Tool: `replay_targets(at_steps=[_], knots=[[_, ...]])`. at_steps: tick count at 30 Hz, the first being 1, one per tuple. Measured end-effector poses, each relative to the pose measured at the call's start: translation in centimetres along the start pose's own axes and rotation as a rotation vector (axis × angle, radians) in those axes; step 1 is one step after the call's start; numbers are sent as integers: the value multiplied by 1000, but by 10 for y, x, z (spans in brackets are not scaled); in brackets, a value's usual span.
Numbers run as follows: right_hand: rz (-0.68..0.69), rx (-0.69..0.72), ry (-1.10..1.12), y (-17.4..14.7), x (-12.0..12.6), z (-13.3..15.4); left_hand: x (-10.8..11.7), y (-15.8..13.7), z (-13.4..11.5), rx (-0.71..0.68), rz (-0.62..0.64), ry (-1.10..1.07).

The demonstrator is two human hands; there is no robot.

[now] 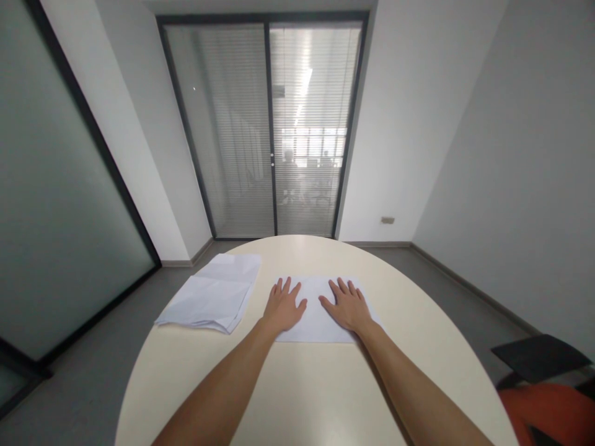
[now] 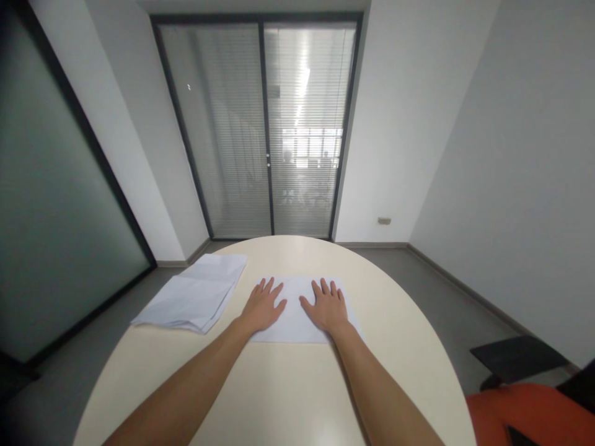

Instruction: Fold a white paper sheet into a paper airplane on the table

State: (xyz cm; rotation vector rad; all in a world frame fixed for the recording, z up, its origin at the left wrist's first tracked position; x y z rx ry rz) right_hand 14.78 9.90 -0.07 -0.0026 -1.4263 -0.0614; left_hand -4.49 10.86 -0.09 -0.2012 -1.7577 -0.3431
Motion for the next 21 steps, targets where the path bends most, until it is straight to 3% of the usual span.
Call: replay_targets(at_steps=[21], knots=[[-16,19,3,-1,2,1,2,-2,-1,-11,-28,10]])
Point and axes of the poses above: each hand's wrist, its own y-axis towards the middle knuckle, its own x-axis out of the back of the hand, z = x × y, the point moved 6 cm from there along y, towards the middle knuckle, and after that the axes turned 1 degree about -y, right-handed, at the moved point
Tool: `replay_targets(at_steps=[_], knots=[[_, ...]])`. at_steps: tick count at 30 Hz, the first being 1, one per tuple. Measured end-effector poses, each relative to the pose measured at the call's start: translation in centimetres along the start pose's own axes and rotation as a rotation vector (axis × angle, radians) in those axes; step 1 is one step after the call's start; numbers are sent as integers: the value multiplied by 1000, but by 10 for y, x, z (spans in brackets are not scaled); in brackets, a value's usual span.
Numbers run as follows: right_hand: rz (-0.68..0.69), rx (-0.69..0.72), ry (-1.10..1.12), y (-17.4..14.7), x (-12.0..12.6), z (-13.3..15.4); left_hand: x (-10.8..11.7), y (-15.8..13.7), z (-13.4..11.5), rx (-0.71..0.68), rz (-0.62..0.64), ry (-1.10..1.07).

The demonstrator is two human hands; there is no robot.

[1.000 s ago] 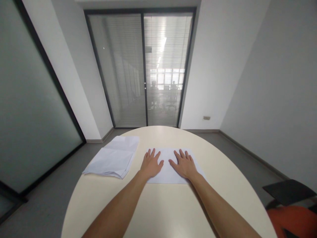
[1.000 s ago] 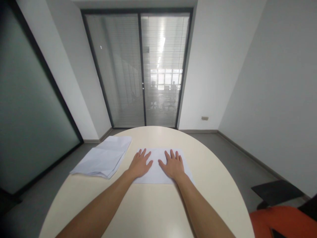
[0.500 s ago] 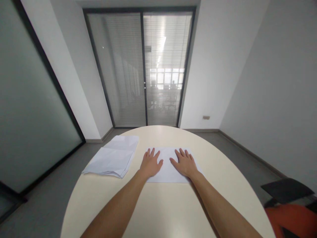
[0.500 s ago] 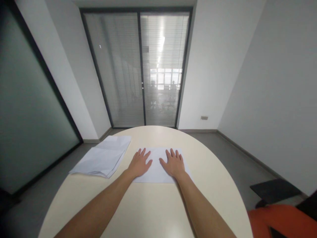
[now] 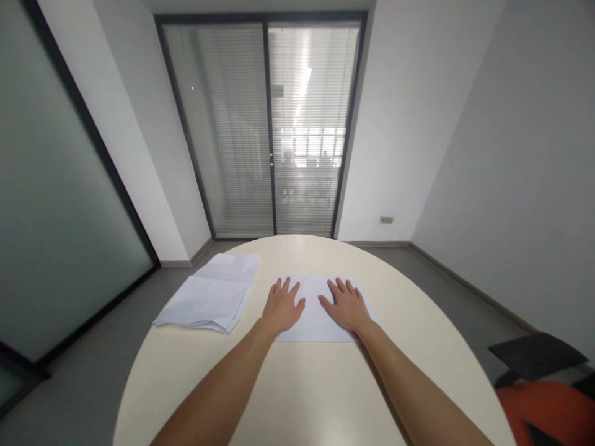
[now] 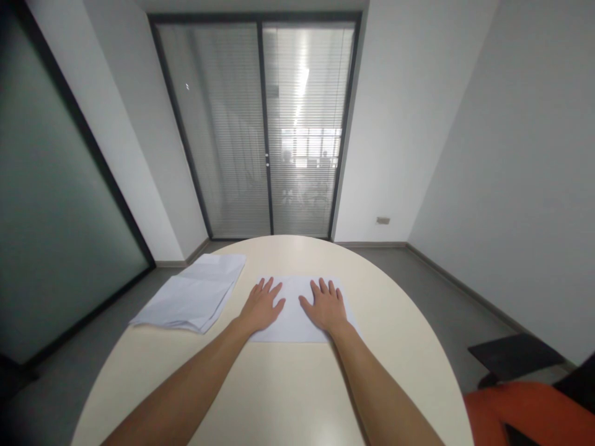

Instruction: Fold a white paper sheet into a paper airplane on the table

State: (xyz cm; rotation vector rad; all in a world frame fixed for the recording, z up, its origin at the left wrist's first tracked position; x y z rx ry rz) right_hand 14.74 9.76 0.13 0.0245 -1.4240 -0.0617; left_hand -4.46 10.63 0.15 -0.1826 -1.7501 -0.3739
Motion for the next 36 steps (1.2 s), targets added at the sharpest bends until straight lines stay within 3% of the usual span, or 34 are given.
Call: replay_targets(at_steps=[4,9,14,22,30,36], knots=[[2,11,-7,0,0,1,3,-1,-2,-10,3,0],[-12,42,-5,-2,6,3,5,-3,-12,-133,40,-19],[-184,67,-39,-12,23,17,1,-5,-12,-51,40,15],[20,96,33,-11,-4,29,-3,-8,-12,1,14,-6],[14,-48,-9,2,-4,-3,-8,-6,-9,27,51,-29],[-18,-78,-2,4,0,-7,-8,-7,-9,13,61,-31]])
Point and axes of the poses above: each hand's wrist, its own y-axis towards the middle knuckle, its own x-axis out of the back of the hand, z = x × y, the point moved 6 cm from there along y, towards the middle knuckle, and after that the axes turned 1 degree about -y, right-handed, at the moved point
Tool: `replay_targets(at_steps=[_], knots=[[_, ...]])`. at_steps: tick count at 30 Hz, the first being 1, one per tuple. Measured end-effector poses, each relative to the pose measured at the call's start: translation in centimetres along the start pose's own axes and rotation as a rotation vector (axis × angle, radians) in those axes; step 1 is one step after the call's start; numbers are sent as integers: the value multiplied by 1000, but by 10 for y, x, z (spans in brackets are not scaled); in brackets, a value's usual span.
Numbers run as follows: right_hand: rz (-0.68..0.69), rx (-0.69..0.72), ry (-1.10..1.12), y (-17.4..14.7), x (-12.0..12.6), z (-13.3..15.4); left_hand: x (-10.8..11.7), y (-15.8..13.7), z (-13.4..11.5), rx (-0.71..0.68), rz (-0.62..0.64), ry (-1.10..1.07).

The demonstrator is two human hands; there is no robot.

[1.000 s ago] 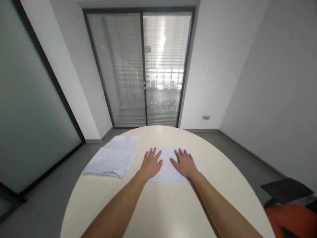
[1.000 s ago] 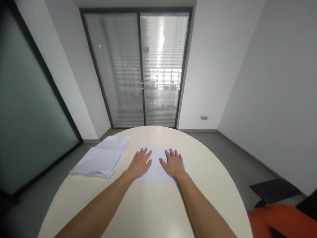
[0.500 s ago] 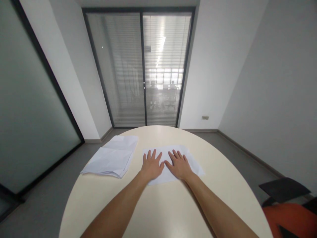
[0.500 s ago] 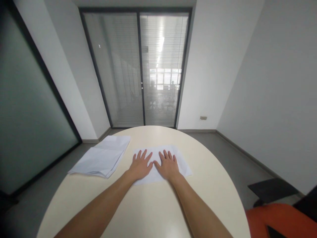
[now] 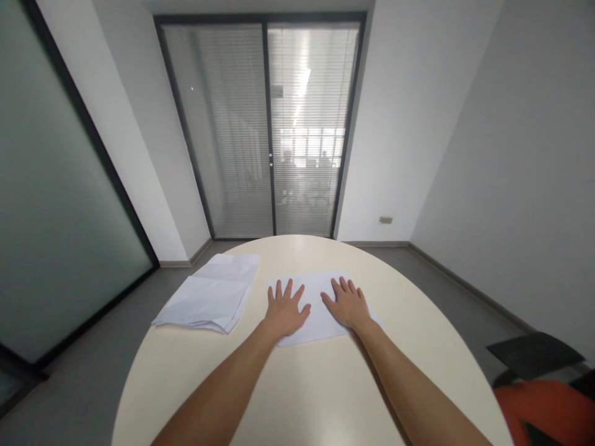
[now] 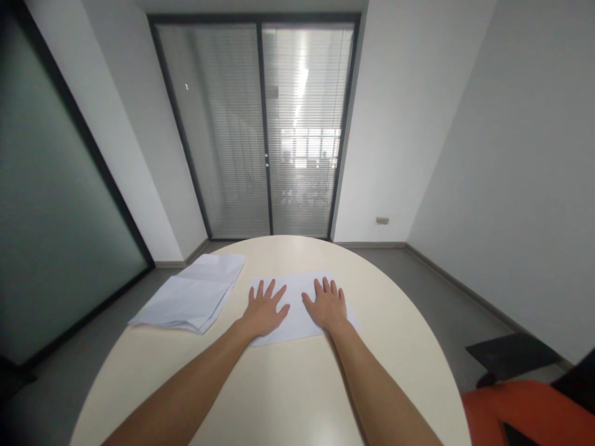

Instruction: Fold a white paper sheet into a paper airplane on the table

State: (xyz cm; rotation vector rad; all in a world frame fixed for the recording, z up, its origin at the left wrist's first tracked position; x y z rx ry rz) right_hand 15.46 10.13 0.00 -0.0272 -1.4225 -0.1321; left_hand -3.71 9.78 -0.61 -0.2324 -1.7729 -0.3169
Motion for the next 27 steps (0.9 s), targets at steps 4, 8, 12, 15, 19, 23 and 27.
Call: replay_targets(at_steps=[4,8,12,15,19,23,27], knots=[[-96,45,-36,-9,11,11,0,0,-1,7,-18,16],[-66,197,9,-22,9,32,1,1,1,75,-43,54],[18,234,51,-22,3,35,7,-3,-1,149,-61,85],[-33,192,15,-15,11,23,17,-8,-8,153,-102,137],[-177,173,-50,-12,29,15,22,-10,-16,42,-133,146],[-179,180,-21,-20,30,20,10,-6,-16,-83,-39,64],[-112,186,-20,-28,20,28,7,-4,-11,-29,-35,69]])
Point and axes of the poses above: each hand's wrist, its own y-axis towards the middle knuckle, its own x-axis out of the back of the hand, z = x × y, the point moved 6 cm from there along y, towards the middle knuckle, and after that the axes turned 1 degree about -y, right-handed, at the moved point
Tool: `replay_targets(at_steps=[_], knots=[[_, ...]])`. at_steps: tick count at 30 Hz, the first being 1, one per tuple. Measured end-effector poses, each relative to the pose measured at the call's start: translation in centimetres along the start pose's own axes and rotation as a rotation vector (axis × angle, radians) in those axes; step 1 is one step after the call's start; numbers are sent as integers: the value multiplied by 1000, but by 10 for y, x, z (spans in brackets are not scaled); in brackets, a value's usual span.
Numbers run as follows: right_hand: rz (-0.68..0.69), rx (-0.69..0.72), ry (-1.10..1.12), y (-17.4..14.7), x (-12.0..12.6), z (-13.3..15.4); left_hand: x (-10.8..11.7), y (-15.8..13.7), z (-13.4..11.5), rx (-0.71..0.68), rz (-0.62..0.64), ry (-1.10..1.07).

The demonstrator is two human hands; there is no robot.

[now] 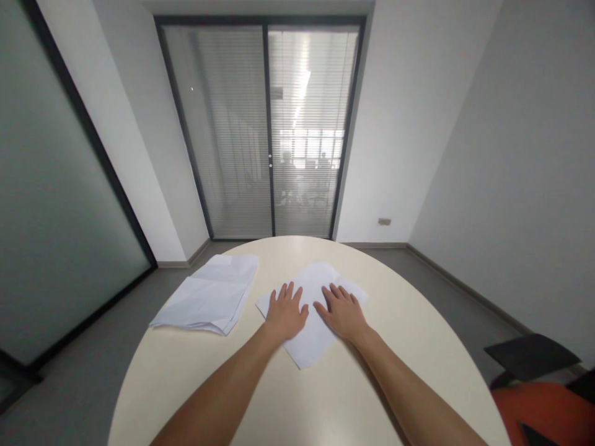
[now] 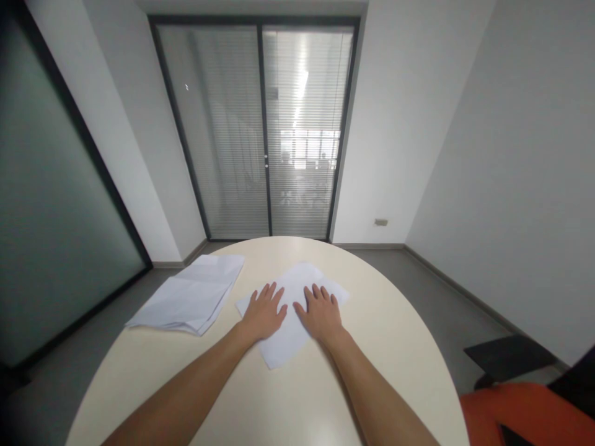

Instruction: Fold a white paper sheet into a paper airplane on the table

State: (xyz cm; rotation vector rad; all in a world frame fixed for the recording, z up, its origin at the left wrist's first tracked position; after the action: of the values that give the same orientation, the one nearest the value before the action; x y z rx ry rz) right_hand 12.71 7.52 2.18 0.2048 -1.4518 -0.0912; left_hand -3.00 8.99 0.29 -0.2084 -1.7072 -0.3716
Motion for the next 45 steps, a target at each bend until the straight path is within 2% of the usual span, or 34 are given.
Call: replay_targets(at_steps=[4,10,13,19,25,29,35,45], knots=[[-54,44,-45,-2,1,6,10,-3,0,79,-41,43],[63,69,39,2,-8,-3,26,-5,0,71,-143,65],[54,91,58,5,-6,-8,21,-3,1,39,-152,40],[13,68,45,6,-2,-10,1,2,7,38,-45,3],[-8,86,54,11,-6,-17,13,0,5,36,-97,21],[45,143,101,13,-9,-20,17,-1,5,35,-134,19],[180,125,124,7,-11,-18,3,2,11,69,-73,7],[198,124,137,7,-11,-19,2,3,11,47,-88,8]])
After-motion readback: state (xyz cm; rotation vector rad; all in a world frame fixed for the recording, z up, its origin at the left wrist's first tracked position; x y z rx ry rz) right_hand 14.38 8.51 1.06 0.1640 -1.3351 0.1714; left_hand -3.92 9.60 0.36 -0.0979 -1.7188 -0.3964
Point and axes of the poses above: each hand's wrist, its own y-axis towards the middle knuckle, its own x-axis out of the back of the hand, z = x × y, the point moved 6 cm from there along y, towards the middle knuckle, and after that the axes turned 1 degree about -y, right-handed, at the moved point
